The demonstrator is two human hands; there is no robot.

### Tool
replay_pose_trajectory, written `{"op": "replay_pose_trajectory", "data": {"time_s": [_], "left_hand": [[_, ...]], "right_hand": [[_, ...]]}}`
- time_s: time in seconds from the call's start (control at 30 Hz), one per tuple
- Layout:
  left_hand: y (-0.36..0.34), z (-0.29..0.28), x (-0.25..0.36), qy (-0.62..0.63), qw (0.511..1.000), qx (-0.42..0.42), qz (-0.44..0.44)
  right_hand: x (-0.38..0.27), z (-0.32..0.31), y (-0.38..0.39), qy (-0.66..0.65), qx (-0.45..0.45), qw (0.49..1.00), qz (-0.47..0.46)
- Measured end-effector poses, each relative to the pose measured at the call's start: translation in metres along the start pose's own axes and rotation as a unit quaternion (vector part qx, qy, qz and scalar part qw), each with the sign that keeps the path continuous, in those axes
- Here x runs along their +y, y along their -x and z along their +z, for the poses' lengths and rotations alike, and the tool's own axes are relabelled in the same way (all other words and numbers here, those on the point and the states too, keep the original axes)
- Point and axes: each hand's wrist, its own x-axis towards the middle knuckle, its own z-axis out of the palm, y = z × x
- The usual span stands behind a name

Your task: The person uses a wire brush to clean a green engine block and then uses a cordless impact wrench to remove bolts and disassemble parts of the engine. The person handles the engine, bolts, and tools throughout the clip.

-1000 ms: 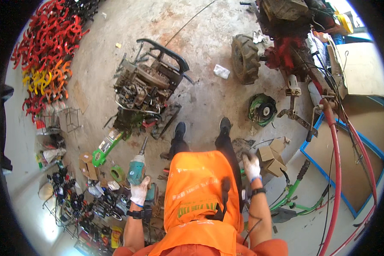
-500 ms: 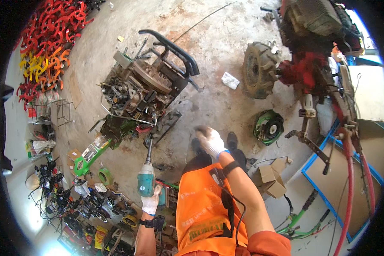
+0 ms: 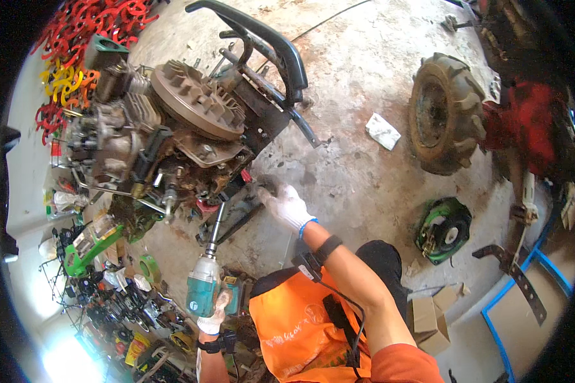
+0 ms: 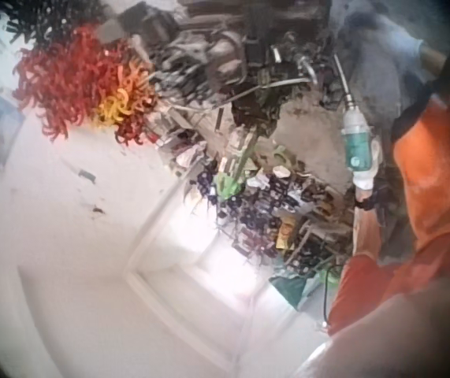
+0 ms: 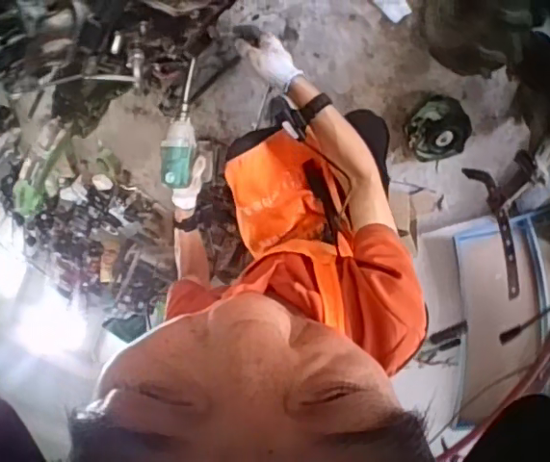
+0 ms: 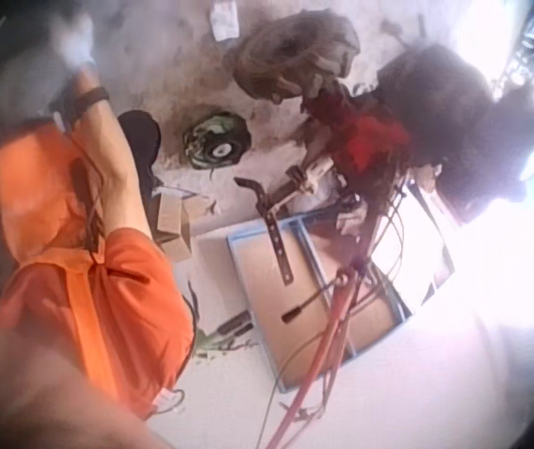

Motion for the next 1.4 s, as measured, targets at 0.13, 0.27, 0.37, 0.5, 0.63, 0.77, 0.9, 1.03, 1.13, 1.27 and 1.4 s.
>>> {"op": "replay_pose_trajectory", "data": {"time_s": [0.13, 0.27, 0.37, 0.5, 0.63, 0.77, 0.9, 1.03, 1.13, 1.27, 1.4], "left_hand": [[-0.012, 0.019, 0.027, 0.097, 0.988, -0.010, 0.122], [-0.038, 0.041, 0.076, 0.106, 0.990, 0.064, 0.063], [-0.052, 0.059, 0.112, 0.117, 0.975, 0.154, 0.108], [-0.053, 0.073, 0.166, 0.160, 0.972, 0.149, 0.088], [-0.055, 0.070, 0.211, 0.088, 0.981, 0.145, 0.095], [-0.050, 0.068, 0.241, 0.026, 0.983, 0.165, 0.078], [-0.042, 0.069, 0.255, -0.024, 0.978, 0.202, 0.035], [-0.040, 0.071, 0.252, -0.028, 0.979, 0.204, -0.002], [-0.041, 0.079, 0.237, 0.026, 0.981, 0.191, -0.005], [-0.037, 0.080, 0.218, -0.011, 0.983, 0.180, -0.009], [-0.031, 0.078, 0.212, -0.031, 0.983, 0.182, -0.010]], "right_hand": [[0.002, 0.001, -0.032, -0.163, -0.047, 0.985, -0.020], [-0.005, -0.005, -0.057, -0.101, -0.060, 0.993, -0.008], [0.001, -0.003, -0.069, -0.292, -0.106, 0.950, 0.038], [0.017, -0.004, -0.071, -0.392, -0.147, 0.907, -0.043], [0.019, -0.005, -0.074, -0.207, -0.096, 0.969, -0.094], [0.017, -0.036, -0.064, -0.044, -0.054, 0.990, -0.122], [0.006, -0.060, -0.056, 0.011, -0.062, 0.994, -0.092], [0.004, -0.078, -0.051, 0.034, -0.013, 0.994, -0.099], [0.003, -0.089, -0.053, 0.062, -0.001, 0.991, -0.121], [-0.003, -0.101, -0.051, 0.126, -0.038, 0.984, -0.123], [-0.009, -0.101, -0.044, 0.225, -0.066, 0.962, -0.139]]}}
